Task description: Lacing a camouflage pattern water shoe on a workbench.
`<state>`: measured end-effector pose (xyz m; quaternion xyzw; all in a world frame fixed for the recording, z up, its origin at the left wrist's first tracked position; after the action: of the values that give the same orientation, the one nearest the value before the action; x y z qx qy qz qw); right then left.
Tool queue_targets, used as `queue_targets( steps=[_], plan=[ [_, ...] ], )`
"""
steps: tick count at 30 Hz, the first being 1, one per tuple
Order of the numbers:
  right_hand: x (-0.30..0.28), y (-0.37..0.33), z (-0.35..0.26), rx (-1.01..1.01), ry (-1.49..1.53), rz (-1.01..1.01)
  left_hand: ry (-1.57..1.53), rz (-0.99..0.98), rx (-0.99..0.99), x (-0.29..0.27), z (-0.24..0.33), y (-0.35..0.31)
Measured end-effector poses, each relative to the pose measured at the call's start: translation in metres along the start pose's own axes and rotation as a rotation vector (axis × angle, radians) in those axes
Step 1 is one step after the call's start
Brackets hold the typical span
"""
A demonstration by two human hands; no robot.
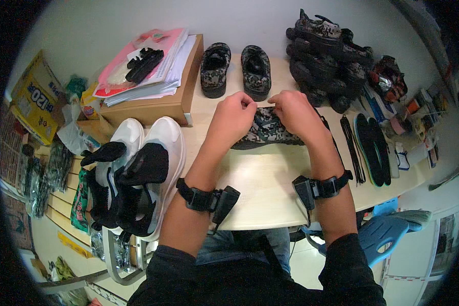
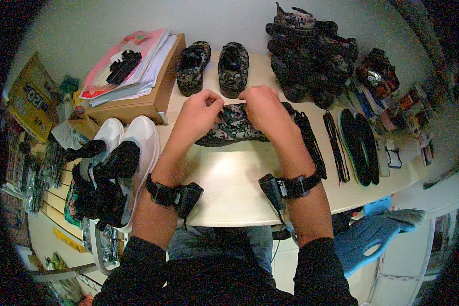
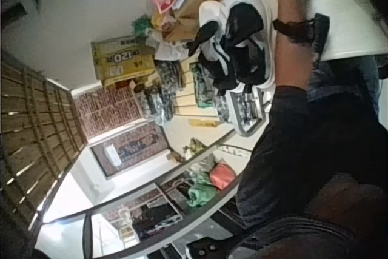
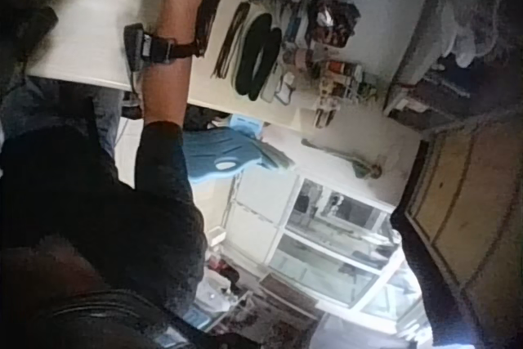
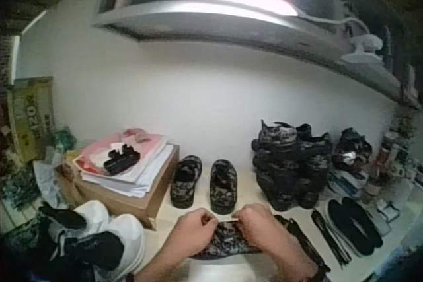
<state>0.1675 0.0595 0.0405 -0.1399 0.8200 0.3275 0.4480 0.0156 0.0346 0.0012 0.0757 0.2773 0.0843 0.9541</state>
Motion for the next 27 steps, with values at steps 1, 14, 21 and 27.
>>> queue_targets(
  steps=[1,14,21,27],
  plan=[
    [0.0,0.002,-0.001,-0.004,0.002,-0.003,0.022,0.014,0.006,-0.001,0.0,0.0],
    [0.007,-0.028,-0.008,-0.122,-0.258,0.114,0.179,0.059,0.039,-0.003,0.006,-0.003],
    [0.013,-0.031,-0.003,-0.106,-0.21,0.201,0.167,0.071,0.055,-0.003,0.003,-0.002],
    [0.016,-0.031,0.004,-0.062,-0.096,0.151,0.2,0.079,0.091,-0.001,-0.002,-0.001]
  ],
)
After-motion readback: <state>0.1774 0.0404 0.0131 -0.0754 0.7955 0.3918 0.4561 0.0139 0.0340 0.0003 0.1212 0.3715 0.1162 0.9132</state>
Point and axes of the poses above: each hand's wrist, its own y-axis towards the middle knuckle, its own x-axis out of the palm, z = x × y, the point moved 4 cm from there along y, towards the middle knuckle, and after that the axes turned 12 degrees about y, right-handed, at the moved point
